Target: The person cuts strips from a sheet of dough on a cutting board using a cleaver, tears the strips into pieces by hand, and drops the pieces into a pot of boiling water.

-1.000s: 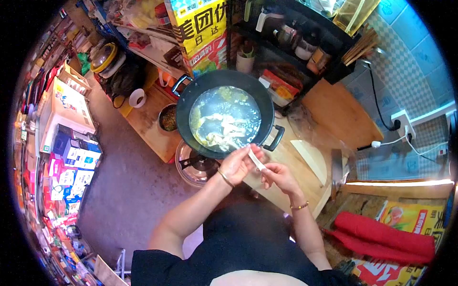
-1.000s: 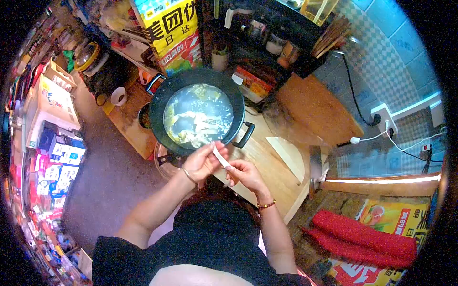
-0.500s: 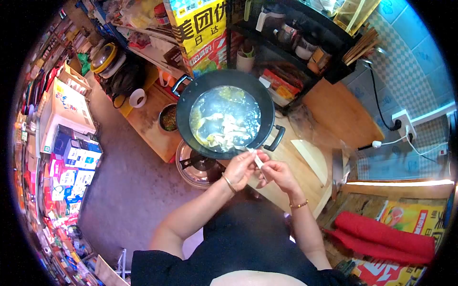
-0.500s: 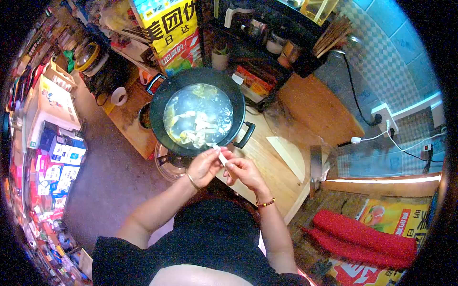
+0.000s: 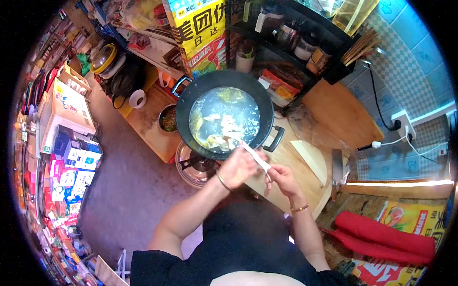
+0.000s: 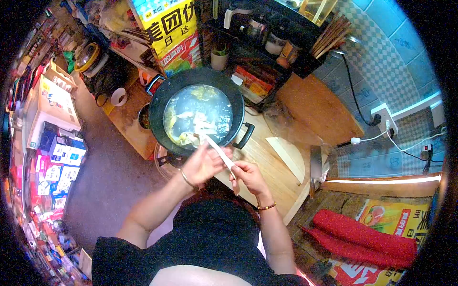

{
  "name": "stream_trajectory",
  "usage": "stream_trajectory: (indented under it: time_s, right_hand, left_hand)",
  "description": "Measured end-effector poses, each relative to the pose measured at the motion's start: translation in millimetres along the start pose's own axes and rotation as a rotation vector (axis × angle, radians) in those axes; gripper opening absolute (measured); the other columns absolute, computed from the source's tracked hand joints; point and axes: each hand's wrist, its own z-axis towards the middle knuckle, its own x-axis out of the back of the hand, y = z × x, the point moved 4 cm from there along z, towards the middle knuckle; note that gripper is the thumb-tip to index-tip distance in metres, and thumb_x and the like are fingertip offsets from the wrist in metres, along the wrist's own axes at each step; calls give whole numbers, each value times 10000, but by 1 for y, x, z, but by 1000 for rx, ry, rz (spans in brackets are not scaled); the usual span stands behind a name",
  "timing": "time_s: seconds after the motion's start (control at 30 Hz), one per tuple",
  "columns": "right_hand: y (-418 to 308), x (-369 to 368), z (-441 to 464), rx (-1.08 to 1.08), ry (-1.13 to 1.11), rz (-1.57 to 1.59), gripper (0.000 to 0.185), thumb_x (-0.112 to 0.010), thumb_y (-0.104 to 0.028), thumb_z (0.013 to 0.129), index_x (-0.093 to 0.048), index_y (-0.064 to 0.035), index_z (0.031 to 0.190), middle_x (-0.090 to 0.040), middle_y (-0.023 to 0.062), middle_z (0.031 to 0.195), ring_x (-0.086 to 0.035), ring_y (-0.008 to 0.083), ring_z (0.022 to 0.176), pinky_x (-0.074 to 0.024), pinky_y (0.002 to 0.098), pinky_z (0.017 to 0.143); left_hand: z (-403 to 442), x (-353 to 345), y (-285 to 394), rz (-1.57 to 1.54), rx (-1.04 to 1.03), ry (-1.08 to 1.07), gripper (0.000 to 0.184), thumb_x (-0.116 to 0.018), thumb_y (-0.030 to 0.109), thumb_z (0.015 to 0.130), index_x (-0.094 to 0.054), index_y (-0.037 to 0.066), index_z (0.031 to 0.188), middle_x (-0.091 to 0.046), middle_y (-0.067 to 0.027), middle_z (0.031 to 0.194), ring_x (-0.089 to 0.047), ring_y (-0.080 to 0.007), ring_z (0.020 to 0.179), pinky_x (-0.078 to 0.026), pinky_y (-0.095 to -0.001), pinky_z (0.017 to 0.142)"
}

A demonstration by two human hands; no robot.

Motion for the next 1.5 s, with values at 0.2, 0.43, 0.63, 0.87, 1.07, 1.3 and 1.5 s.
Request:
stream_trajectory:
  time_s: [0.2,0.43,0.63,0.87,1.07,1.3,1.5]
  right_hand:
    - [12,9,-2,-44,-22,-107,168,-538,-146,836,-579,14,867,-568,27,667,-525,76,548,-441,200,511]
    - [6,13,-6,-58,-4,-140,179,-539,-167,835,-590,5,837,-575,32,642,-536,75,537,-437,196,504]
    - [3,-7,9,-6,-23,-73,191,-512,-179,851,-574,-1,880,-573,24,670,-544,75,556,-444,198,507]
    - [13,3,2,-80,13,-137,165,-534,-137,835,-572,22,857,-571,34,624,-538,83,520,-441,193,476]
    - [4,5,1,-69,-43,-30,170,-520,-144,843,-572,18,852,-568,35,595,-539,79,495,-445,201,451]
    - [6,-5,10,-23,-33,-100,219,-503,-165,855,-570,11,967,-592,31,727,-545,69,550,-459,199,490]
    - [7,6,7,16,19,-236,189,-546,-176,833,-596,5,815,-569,15,608,-525,61,506,-418,177,458]
  left_hand:
    - [0,1,15,189,-329,180,209,-421,147,880,-475,-21,992,-572,-152,927,-579,-242,882,-491,-367,793]
    - [-5,-7,42,287,-456,177,298,-382,241,897,-453,-8,1044,-546,-168,1004,-562,-245,921,-470,-369,815]
    - [-1,-2,-19,317,-135,85,304,-409,264,893,-471,-6,1020,-558,-119,957,-540,-203,937,-462,-324,760]
    - [-12,-1,18,226,-396,251,228,-422,175,884,-472,-31,967,-570,-152,892,-587,-246,845,-496,-343,776]
    - [-7,-4,31,345,-612,226,340,-393,301,892,-473,-18,980,-573,-123,863,-579,-212,842,-470,-325,798]
    - [0,4,-10,329,-268,143,227,-412,158,888,-479,-15,1019,-566,-131,938,-565,-206,873,-489,-314,715]
    - [-8,-3,26,232,-357,222,216,-445,134,869,-473,-34,1001,-572,-156,932,-582,-252,881,-489,-374,797]
